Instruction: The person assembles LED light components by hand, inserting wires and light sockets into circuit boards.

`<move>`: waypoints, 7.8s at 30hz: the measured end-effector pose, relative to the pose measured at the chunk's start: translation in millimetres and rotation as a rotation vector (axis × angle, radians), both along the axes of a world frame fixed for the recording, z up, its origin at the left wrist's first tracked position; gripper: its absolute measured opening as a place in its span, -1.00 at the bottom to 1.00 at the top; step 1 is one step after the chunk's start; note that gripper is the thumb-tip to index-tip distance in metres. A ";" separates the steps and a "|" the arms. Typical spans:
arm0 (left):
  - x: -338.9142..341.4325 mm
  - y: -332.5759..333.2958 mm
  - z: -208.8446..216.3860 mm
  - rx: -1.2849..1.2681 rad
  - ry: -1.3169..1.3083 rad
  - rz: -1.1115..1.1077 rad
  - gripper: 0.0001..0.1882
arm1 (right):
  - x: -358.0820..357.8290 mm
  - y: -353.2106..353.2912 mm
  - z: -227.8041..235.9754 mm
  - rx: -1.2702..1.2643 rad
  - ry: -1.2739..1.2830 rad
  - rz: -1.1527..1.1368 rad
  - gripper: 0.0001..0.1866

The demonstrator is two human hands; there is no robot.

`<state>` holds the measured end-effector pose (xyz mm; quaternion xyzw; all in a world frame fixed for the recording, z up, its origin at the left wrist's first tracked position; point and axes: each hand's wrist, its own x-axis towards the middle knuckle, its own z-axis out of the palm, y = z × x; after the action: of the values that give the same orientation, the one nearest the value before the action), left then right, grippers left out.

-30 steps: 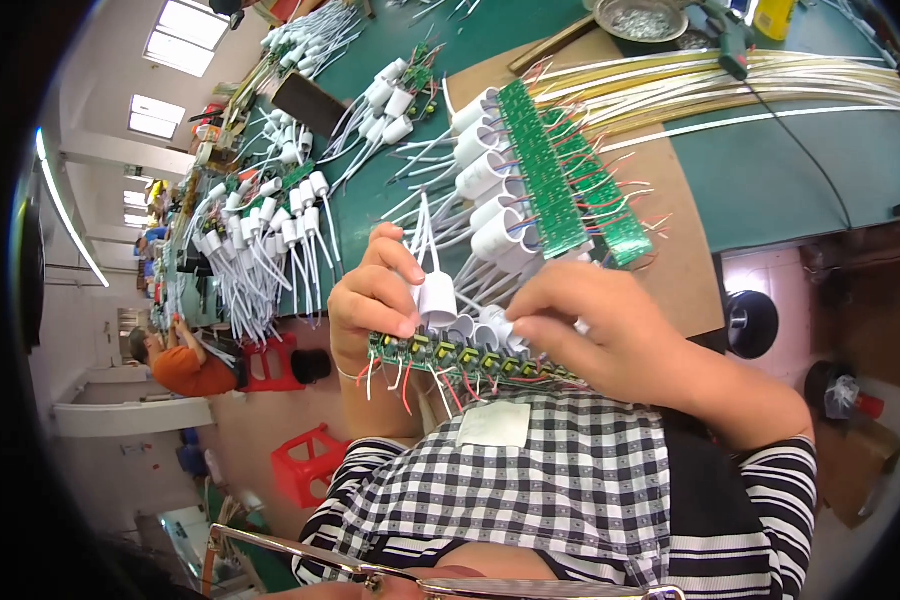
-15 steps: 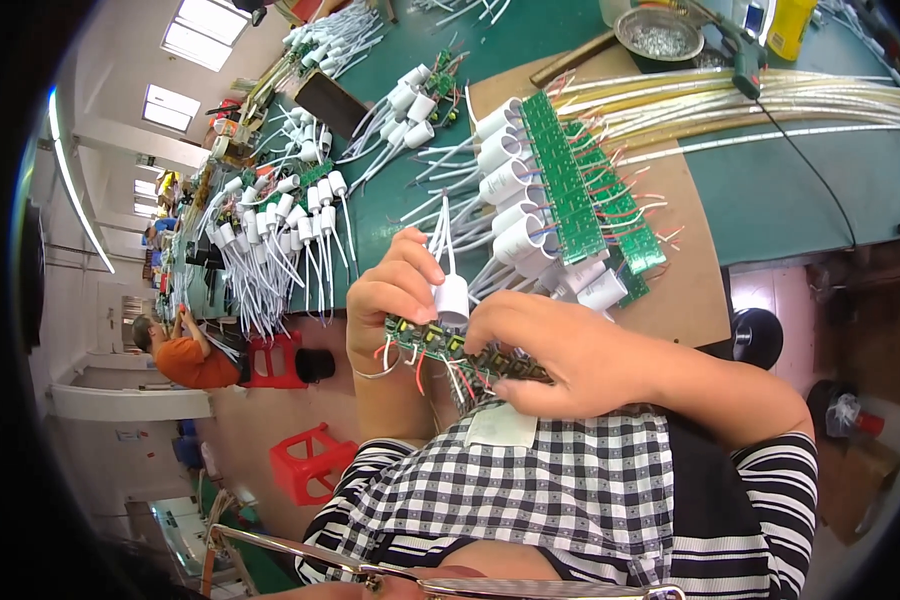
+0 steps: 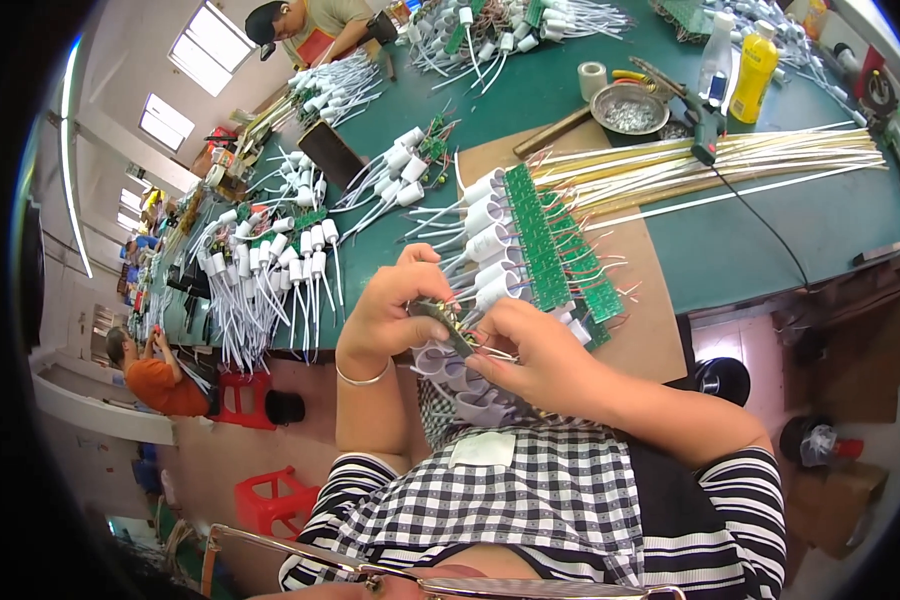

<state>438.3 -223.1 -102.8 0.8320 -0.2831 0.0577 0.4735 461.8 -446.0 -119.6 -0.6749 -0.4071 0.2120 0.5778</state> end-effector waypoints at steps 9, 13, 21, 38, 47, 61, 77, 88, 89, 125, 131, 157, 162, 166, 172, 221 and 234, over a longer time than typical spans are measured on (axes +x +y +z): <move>12.3 -5.0 -12.2 -0.025 0.263 0.034 -0.72 | 14.4 -37.9 -8.7 0.243 0.497 -0.232 -0.89; 13.0 5.5 -25.6 -0.288 0.470 0.020 -0.74 | 28.5 -57.6 -15.4 0.416 0.462 -0.197 -0.92; 19.2 9.6 -32.0 -0.436 0.458 -0.013 -0.71 | -12.8 -31.3 -41.9 -0.063 0.302 0.254 -0.30; 5.8 -12.4 -28.3 -0.290 0.579 0.044 -0.75 | -18.5 -52.5 -33.2 -0.207 0.202 0.039 -0.83; 3.7 -11.7 -33.8 -0.357 0.573 0.087 -0.73 | -7.3 -83.4 -44.8 -0.149 0.411 0.107 -0.61; -8.2 -5.8 -40.3 -0.409 0.530 0.075 -0.69 | -10.4 -69.3 -25.0 -0.385 0.329 0.265 -0.81; -15.2 11.1 -64.6 -0.587 0.293 -0.125 -0.64 | -9.4 -29.9 -64.3 -0.088 0.089 0.373 -0.82; -14.8 8.5 -69.4 -0.627 0.484 -0.051 -0.64 | -16.4 -35.2 -68.6 -0.127 0.230 0.379 -0.85; -13.9 8.6 -69.5 -0.614 0.481 -0.058 -0.64 | -18.0 -35.9 -68.4 -0.124 0.232 0.356 -0.86; -15.7 -0.6 -61.2 -0.485 0.541 0.136 -0.72 | -0.1 -109.8 -27.7 -0.348 0.076 0.046 -0.85; -18.1 -5.4 -55.5 -0.466 0.480 0.137 -0.72 | -19.4 -79.9 -48.3 -0.283 0.377 0.217 -0.35; -28.2 -1.0 -61.7 -0.450 0.555 0.240 -0.78 | -33.4 -61.9 -41.5 -0.467 0.404 0.131 -0.79; -31.4 5.7 -63.7 -0.443 0.523 0.281 -0.78 | -15.6 -94.1 -25.1 -0.208 0.518 -0.058 -0.88; -41.8 18.0 -70.7 -0.701 0.379 0.253 -0.72 | -13.4 -109.2 -40.5 -0.156 0.592 0.025 -0.69; -48.0 30.4 -43.7 -0.809 0.174 0.423 -0.61 | -20.9 -66.9 -62.0 -0.027 0.609 0.345 -0.19; -25.5 -4.1 -51.0 -0.312 0.563 0.185 -0.72 | -24.2 -81.8 -46.4 -0.463 0.119 0.206 -0.60; -21.3 -7.2 -54.2 -0.337 0.601 0.073 -0.72 | -10.8 -122.7 -17.5 -0.261 0.121 -0.225 -0.73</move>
<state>417.1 -230.3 -157.0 0.7316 -0.0877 -0.1271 0.6640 451.1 -568.6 -137.0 -0.7716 -0.2624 0.2372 0.5287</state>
